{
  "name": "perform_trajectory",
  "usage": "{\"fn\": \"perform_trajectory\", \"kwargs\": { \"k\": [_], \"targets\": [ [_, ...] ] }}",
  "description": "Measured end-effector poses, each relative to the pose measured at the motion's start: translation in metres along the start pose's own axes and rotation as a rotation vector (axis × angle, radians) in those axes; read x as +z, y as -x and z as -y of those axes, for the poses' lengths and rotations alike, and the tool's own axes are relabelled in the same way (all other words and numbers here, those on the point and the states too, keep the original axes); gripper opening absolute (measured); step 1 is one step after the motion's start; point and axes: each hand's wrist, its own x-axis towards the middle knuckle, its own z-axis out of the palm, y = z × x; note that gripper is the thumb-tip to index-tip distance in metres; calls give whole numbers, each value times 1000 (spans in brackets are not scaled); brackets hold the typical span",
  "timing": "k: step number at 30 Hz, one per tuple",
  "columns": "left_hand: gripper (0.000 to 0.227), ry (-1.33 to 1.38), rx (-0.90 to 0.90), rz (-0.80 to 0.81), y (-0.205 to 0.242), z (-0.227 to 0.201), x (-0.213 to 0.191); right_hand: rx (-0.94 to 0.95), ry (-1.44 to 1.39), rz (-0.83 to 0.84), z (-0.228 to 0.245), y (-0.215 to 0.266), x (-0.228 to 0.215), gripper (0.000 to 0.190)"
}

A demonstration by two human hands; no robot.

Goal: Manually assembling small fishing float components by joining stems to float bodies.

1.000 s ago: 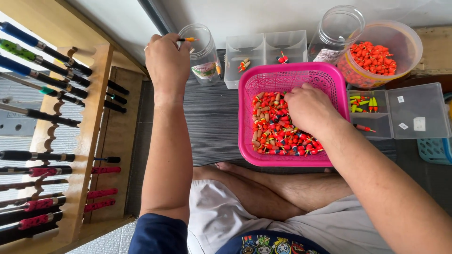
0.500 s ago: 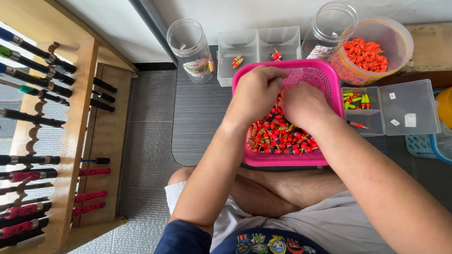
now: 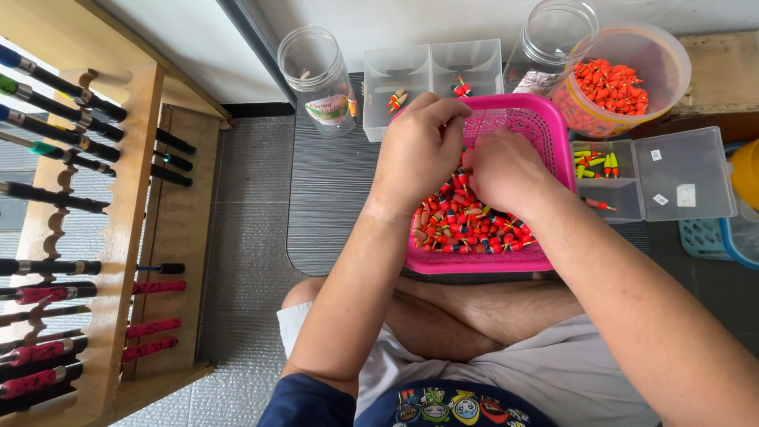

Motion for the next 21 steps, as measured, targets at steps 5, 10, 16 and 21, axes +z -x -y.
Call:
{"fn": "perform_trajectory", "kwargs": {
  "k": [5, 10, 16, 21],
  "targets": [
    [15, -43, 11, -63, 0, 4, 0, 9, -474, -142, -7, 23, -41, 18],
    [16, -72, 46, -75, -1, 9, 1, -63, -748, -323, -4, 32, -58, 18],
    [12, -151, 36, 19, 0, 7, 4, -44, -858, -312, -7, 35, -58, 15],
    [12, -66, -30, 10, -1, 1, 0, -96, -988, -396, -13, 30, -49, 19]
  ]
}}
